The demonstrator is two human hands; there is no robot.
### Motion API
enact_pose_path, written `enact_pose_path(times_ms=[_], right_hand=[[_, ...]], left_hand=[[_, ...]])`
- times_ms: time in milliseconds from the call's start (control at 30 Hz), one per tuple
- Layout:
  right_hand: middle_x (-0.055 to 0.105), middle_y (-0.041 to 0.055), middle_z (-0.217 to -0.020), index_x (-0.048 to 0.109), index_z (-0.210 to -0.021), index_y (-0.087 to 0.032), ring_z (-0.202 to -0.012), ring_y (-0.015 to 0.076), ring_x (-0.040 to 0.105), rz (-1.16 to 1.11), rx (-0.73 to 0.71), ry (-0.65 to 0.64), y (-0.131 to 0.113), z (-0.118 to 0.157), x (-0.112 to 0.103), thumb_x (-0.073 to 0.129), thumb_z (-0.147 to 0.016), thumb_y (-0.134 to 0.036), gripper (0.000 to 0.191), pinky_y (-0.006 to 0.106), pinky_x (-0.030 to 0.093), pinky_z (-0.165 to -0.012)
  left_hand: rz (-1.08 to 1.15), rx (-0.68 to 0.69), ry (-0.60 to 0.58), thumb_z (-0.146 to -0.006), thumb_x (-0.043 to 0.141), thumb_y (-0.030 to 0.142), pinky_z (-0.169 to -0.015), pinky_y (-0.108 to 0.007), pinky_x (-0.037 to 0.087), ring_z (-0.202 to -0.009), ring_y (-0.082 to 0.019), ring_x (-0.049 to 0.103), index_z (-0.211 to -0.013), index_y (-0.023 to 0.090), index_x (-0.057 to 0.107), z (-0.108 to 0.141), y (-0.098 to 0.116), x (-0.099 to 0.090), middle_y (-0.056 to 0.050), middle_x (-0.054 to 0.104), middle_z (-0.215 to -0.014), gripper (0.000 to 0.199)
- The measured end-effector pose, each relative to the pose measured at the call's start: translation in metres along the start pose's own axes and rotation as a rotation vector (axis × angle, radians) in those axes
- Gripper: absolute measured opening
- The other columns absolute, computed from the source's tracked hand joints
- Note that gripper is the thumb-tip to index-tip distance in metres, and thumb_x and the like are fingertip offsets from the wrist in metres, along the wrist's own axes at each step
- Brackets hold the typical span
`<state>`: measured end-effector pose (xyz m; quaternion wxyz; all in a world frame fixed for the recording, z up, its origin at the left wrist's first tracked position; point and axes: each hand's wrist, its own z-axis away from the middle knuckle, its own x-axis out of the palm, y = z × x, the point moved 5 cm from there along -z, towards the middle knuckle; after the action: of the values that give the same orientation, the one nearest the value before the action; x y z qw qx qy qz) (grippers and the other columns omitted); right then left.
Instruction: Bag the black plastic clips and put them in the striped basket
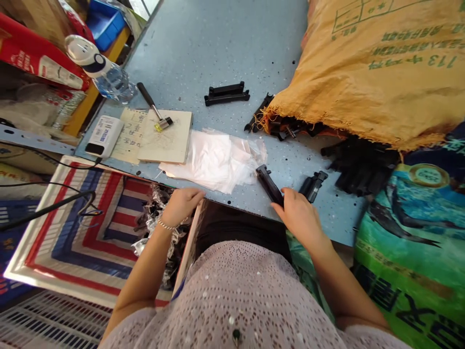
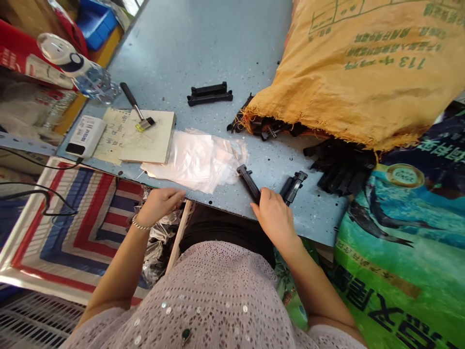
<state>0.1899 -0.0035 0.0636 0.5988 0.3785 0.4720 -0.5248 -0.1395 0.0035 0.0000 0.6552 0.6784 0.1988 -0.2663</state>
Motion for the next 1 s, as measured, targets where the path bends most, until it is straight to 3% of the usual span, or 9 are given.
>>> enact_pose_path(times_ms=[100, 200, 333, 500, 600, 700, 833, 900, 1000], right_hand=[[0.069, 0.0184, -0.099, 0.060, -0.102, -0.014, -0.095, 0.0350, 0.067, 0.039, 0.006, -0.079, 0.005, 0.000, 0.008, 0.053, -0.099, -0.024, 0.013, 0.038, 0.049, -0.067], [0.069, 0.0156, -0.101, 0.062, -0.102, -0.016, -0.096, 0.0327, 0.067, -0.221, 0.054, -0.064, 0.020, -0.005, 0.013, 0.050, -0.099, -0.025, 0.016, 0.041, 0.051, -0.073], [0.071, 0.0077, -0.101, 0.064, -0.113, -0.021, -0.092, 0.0251, 0.068, -1.112, 0.088, -0.054, 0.016, -0.028, 0.017, 0.054, -0.096, -0.045, 0.030, 0.040, 0.054, -0.081], [0.071, 0.0051, -0.092, 0.068, -0.103, -0.021, -0.079, 0.0219, 0.068, -1.852, 0.036, -0.303, -0.059, -0.070, 0.018, 0.067, -0.084, -0.060, 0.043, 0.040, 0.056, -0.076], [0.068, 0.0029, -0.085, 0.069, -0.097, -0.021, -0.075, 0.0197, 0.064, -1.772, -0.039, -0.300, -0.085, -0.087, 0.015, 0.063, -0.087, -0.059, 0.039, 0.035, 0.053, -0.071], [0.064, 0.0025, -0.083, 0.068, -0.095, -0.022, -0.078, 0.0195, 0.060, -1.371, -0.169, -0.188, -0.084, -0.093, 0.009, 0.055, -0.094, -0.047, 0.029, 0.034, 0.049, -0.074], [0.064, 0.0068, -0.091, 0.065, -0.087, -0.020, -0.088, 0.0225, 0.058, -0.918, -0.193, -0.031, -0.072, -0.093, 0.004, 0.050, -0.095, -0.033, 0.021, 0.038, 0.046, -0.085], [0.065, 0.0061, -0.088, 0.065, -0.085, -0.020, -0.086, 0.0220, 0.059, -0.990, -0.184, -0.082, -0.075, -0.095, 0.007, 0.052, -0.094, -0.034, 0.021, 0.039, 0.048, -0.084], [0.065, 0.0036, -0.077, 0.066, -0.084, -0.020, -0.072, 0.0200, 0.061, -1.482, -0.042, -0.376, -0.089, -0.100, 0.027, 0.058, -0.090, -0.038, 0.021, 0.038, 0.055, -0.073]], left_hand=[[-0.262, 0.025, 0.149, -0.091, 0.064, 0.033, -0.077, -0.036, 0.054, -0.086, -0.025, 0.067, -0.081, 0.018, 0.072, -0.058, 0.038, 0.018, -0.012, 0.070, -0.088, 0.020], [-0.247, -0.057, 0.194, -0.083, 0.066, 0.018, -0.073, -0.035, 0.053, -0.085, -0.024, 0.065, -0.072, 0.018, 0.065, -0.093, 0.044, 0.033, -0.011, 0.066, -0.087, 0.011], [0.267, -0.146, 0.165, -0.079, 0.073, 0.026, -0.067, -0.030, 0.054, -0.068, -0.015, 0.061, -0.076, 0.019, 0.061, -0.095, 0.017, 0.021, -0.001, 0.062, -0.074, 0.014], [0.590, -0.153, 0.210, -0.074, 0.075, 0.025, -0.065, -0.029, 0.058, -0.068, -0.012, 0.064, -0.085, 0.019, 0.056, -0.081, 0.005, 0.000, 0.000, 0.068, -0.080, 0.023], [0.315, -0.009, 0.199, -0.082, 0.060, 0.017, -0.086, -0.039, 0.061, -0.094, -0.019, 0.070, -0.095, 0.019, 0.067, -0.080, 0.013, -0.003, -0.008, 0.074, -0.104, 0.015], [0.051, 0.098, 0.126, -0.084, 0.046, 0.007, -0.111, -0.047, 0.050, -0.122, -0.023, 0.064, -0.112, 0.018, 0.073, -0.083, 0.012, -0.001, -0.011, 0.070, -0.127, 0.040], [-0.107, 0.115, 0.209, -0.088, 0.045, 0.006, -0.117, -0.049, 0.047, -0.134, -0.026, 0.058, -0.138, 0.014, 0.061, -0.081, 0.010, -0.010, -0.016, 0.062, -0.141, 0.054], [-0.181, 0.199, 0.227, -0.090, 0.044, 0.005, -0.118, -0.049, 0.045, -0.138, -0.027, 0.053, -0.147, 0.013, 0.053, -0.073, 0.023, -0.011, -0.018, 0.056, -0.148, 0.058], [-0.228, 0.393, 0.169, -0.090, 0.040, 0.001, -0.120, -0.046, 0.045, -0.143, -0.026, 0.049, -0.155, 0.016, 0.042, -0.053, 0.053, -0.002, -0.017, 0.050, -0.154, 0.066]])
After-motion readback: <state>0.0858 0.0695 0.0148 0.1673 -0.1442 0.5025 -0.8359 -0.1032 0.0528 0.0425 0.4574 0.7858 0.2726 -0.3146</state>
